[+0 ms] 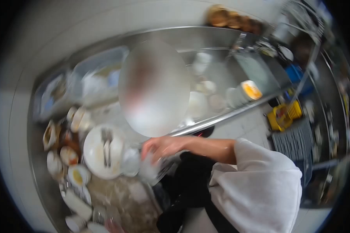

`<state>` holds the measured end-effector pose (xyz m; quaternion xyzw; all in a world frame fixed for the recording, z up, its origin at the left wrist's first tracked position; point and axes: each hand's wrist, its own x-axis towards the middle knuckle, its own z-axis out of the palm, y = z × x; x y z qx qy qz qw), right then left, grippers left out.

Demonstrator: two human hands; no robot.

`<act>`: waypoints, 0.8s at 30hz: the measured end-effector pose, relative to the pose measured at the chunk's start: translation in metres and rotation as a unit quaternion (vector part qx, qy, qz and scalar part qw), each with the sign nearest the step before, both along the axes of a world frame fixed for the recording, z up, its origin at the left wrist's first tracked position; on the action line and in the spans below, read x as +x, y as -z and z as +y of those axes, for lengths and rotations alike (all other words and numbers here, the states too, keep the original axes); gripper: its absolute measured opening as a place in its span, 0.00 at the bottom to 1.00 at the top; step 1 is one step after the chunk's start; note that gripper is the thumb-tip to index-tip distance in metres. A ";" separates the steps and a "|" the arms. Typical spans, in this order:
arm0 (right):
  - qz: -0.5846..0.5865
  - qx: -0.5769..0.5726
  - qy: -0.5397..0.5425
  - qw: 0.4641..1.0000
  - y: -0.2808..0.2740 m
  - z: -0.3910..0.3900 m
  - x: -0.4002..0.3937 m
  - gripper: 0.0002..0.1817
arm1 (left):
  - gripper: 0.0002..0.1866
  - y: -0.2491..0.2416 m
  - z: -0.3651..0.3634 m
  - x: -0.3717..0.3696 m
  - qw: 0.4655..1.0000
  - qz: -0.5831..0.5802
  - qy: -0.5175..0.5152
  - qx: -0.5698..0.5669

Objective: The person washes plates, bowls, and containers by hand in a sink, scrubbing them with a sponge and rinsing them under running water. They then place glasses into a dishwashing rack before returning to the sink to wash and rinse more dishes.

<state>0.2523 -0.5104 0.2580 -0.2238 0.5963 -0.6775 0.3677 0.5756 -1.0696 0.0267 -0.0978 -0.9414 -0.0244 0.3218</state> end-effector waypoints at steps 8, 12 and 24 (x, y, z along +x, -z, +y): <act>0.022 0.005 0.597 0.802 -0.008 0.537 -0.007 0.13 | 0.20 -0.231 0.258 -0.182 0.831 -0.137 -0.236 0.484; -0.056 0.025 0.698 0.714 0.062 0.770 -0.017 0.12 | 0.21 -0.280 0.427 -0.283 0.907 -0.243 -0.012 0.343; 0.057 0.729 0.357 0.581 0.205 0.955 0.022 0.15 | 0.09 -0.205 1.231 -0.430 0.777 -0.445 0.376 0.238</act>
